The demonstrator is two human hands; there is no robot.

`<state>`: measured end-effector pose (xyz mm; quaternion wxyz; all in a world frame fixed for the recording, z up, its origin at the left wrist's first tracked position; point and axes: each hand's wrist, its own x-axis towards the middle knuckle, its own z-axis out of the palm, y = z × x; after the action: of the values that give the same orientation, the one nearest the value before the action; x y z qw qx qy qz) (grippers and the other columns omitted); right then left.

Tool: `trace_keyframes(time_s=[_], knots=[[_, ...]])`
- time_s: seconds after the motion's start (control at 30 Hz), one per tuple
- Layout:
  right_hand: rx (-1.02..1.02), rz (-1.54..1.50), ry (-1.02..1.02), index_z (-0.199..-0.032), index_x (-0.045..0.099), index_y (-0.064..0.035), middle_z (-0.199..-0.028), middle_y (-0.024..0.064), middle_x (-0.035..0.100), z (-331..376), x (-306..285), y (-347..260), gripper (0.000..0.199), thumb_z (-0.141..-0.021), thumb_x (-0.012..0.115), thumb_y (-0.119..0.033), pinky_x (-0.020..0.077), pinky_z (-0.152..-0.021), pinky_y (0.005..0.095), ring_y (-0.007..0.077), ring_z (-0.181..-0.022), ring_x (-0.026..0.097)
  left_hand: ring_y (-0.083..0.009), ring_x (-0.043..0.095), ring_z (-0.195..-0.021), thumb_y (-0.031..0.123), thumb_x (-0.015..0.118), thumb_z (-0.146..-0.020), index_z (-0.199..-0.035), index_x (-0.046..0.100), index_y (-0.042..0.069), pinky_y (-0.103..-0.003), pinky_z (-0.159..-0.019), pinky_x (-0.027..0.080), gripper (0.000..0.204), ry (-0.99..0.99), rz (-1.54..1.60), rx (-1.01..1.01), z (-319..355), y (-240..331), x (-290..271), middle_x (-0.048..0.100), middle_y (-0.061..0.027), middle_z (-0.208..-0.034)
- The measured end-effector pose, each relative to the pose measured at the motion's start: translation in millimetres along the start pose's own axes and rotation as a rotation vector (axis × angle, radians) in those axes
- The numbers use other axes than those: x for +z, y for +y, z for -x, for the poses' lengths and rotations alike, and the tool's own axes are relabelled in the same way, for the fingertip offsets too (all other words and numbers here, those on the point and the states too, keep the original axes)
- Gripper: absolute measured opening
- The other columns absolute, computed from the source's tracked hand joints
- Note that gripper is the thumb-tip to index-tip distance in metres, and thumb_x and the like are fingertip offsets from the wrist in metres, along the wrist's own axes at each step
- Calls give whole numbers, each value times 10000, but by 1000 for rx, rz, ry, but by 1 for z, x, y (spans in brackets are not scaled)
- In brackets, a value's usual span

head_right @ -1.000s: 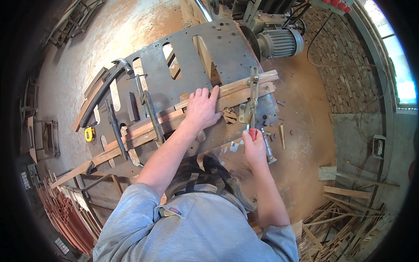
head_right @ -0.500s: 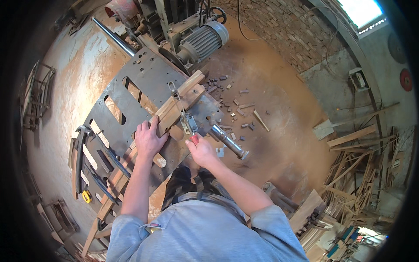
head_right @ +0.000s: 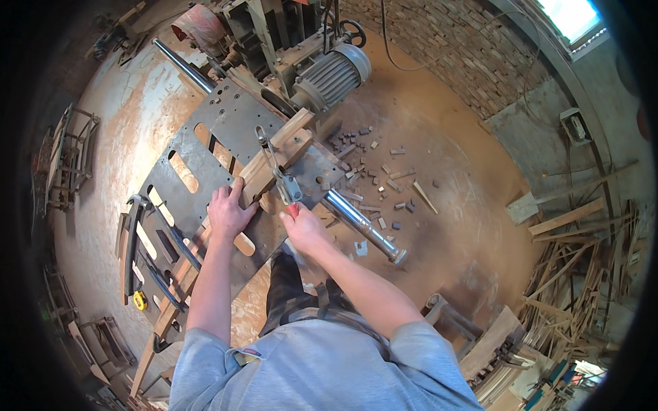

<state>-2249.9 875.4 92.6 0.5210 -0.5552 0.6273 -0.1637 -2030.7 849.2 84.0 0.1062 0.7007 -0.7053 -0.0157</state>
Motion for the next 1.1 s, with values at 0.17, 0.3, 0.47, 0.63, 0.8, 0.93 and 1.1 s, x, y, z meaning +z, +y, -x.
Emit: trace_keyframes(time_s=[0.17,0.3,0.47,0.63,0.8,0.93,1.1], knots=[[3,-11,6,-1175,591,-18,-1114,278,656,1,-2,-2,439,-964,548,-401,472,-943,495,461,-1099,594,-305,601,-964,408,829,-663,-1300,630,169,-441,-804,530,709,8,-2,5,1,1,0,609,-109,-1008],[-11,-13,26,-1203,595,-29,-1133,277,657,-2,2,3,452,-960,556,-409,472,-951,492,452,-1105,601,-309,601,-973,418,824,-673,-1310,627,198,-438,-817,531,701,-13,-27,-15,1,4,-4,615,-114,-1021],[-17,1,25,-1212,611,-41,-1153,273,656,-6,2,7,465,-951,569,-423,474,-956,487,440,-1115,604,-315,605,-988,431,819,-682,-1313,629,227,-443,-830,531,689,8,-16,-21,6,3,-1,624,-119,-1036],[-43,5,40,-1175,631,-34,-1099,272,673,-13,5,15,453,-943,579,-419,476,-946,488,443,-1085,619,-316,604,-975,421,812,-685,-1282,656,216,-442,-821,529,650,69,-21,12,7,-1,5,628,-115,-1028],[-81,3,47,-1145,648,-19,-1058,274,678,-19,8,22,458,-939,577,-421,477,-920,483,452,-1053,623,-312,598,-978,414,805,-688,-1257,676,204,-438,-838,518,621,72,-14,-5,9,-4,10,629,-111,-1014],[-60,-53,67,-1097,653,5,-1011,270,681,-30,15,43,462,-939,580,-424,482,-894,469,440,-1000,638,-308,591,-1001,425,796,-696,-1274,666,205,-430,-853,514,632,36,0,-25,9,1,7,626,-113,-1021],[-61,-125,58,-1015,652,16,-890,230,680,-28,15,37,443,-935,582,-414,481,-801,456,405,-864,644,-312,587,-1031,434,781,-719,-1315,637,207,-432,-871,511,654,3,-15,-36,9,-4,10,626,-126,-1046]])
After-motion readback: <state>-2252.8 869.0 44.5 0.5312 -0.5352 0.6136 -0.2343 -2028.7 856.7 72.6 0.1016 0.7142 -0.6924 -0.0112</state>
